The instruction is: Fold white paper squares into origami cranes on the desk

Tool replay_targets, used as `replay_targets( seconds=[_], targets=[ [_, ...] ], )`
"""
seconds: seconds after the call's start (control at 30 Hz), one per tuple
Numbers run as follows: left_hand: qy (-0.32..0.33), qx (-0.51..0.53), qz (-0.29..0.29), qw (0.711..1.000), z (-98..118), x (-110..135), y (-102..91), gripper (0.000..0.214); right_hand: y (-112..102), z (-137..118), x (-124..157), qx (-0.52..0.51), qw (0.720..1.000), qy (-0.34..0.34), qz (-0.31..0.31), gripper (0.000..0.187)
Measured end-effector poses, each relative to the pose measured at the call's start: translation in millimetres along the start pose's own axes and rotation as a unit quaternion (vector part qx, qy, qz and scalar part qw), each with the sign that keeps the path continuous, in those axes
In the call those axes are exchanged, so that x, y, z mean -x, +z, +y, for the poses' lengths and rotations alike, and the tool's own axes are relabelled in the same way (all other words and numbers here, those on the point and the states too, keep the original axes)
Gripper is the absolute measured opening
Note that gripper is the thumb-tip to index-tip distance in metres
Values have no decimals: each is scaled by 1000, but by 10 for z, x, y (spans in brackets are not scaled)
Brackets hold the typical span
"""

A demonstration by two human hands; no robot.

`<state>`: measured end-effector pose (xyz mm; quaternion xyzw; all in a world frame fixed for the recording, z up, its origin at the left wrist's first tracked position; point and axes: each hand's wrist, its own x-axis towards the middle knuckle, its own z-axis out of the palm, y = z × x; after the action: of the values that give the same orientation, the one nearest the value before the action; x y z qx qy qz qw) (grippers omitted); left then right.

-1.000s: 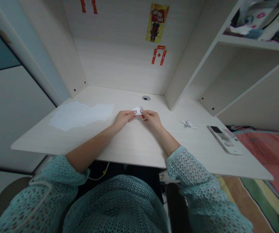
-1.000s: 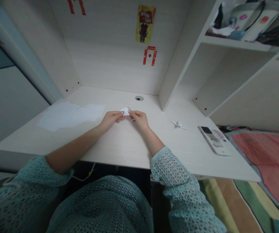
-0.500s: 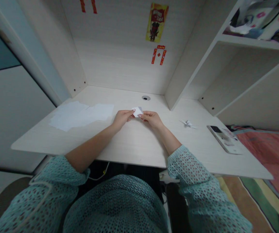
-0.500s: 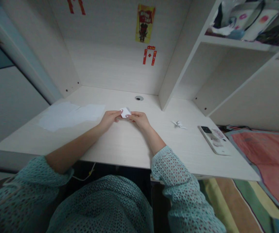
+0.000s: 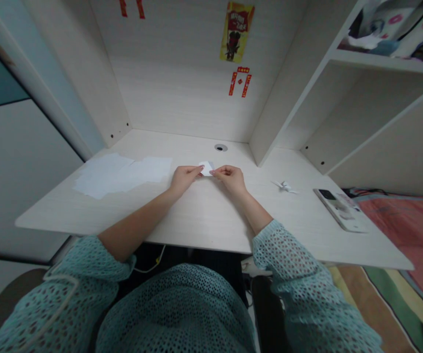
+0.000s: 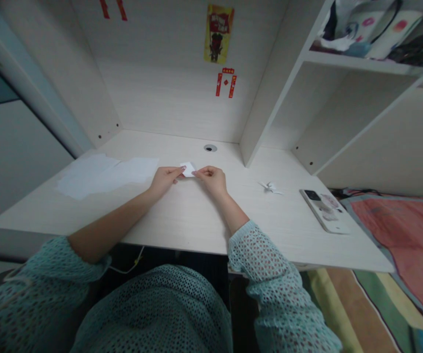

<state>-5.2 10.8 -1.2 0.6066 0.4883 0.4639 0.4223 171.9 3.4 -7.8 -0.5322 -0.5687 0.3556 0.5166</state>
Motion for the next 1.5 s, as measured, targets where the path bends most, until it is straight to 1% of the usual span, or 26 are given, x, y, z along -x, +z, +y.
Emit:
replay_targets(
  seconds=[0.13,0.3,0.37,0.47,0.53,0.6,0.73,0.8,0.9,0.97,1.07,1.3,1.5],
  targets=[
    [-1,6,-8,1000,36,11,-5,47,-14,-19,21,71,995,-63,9,31],
    [5,32,-40,999,98,33,7,45,-50,-54,46,168,978,-120,8,25],
    [36,53,-54,997,103,34,12,52,-61,-58,45,197,971,-137,3,22],
    [115,74,-92,986,110,37,4,68,-63,-58,45,224,962,-159,-12,19],
    [154,58,-112,980,119,46,-7,68,-59,-59,50,236,956,-172,-21,19],
    [177,24,-118,977,127,58,-18,65,-53,-65,59,236,954,-182,-30,20],
    [204,-18,-104,973,120,74,-23,57,-49,-92,78,224,956,-184,-36,23],
    [217,-34,-91,971,112,75,-24,57,-56,-112,82,223,958,-177,-24,24],
    [234,-85,-75,966,115,79,-31,60,-74,-149,82,218,961,-172,-5,25],
    [242,-119,-63,961,128,89,-35,58,-87,-172,83,219,960,-175,-3,24],
    [251,-139,-47,957,156,111,-37,52,-97,-194,89,233,955,-183,-10,24],
    [300,-143,-56,941,174,115,-44,48,-94,-198,99,256,947,-193,-14,24],
    [308,-182,-53,932,159,92,-64,49,-129,-204,87,264,944,-199,-14,25]
  ],
)
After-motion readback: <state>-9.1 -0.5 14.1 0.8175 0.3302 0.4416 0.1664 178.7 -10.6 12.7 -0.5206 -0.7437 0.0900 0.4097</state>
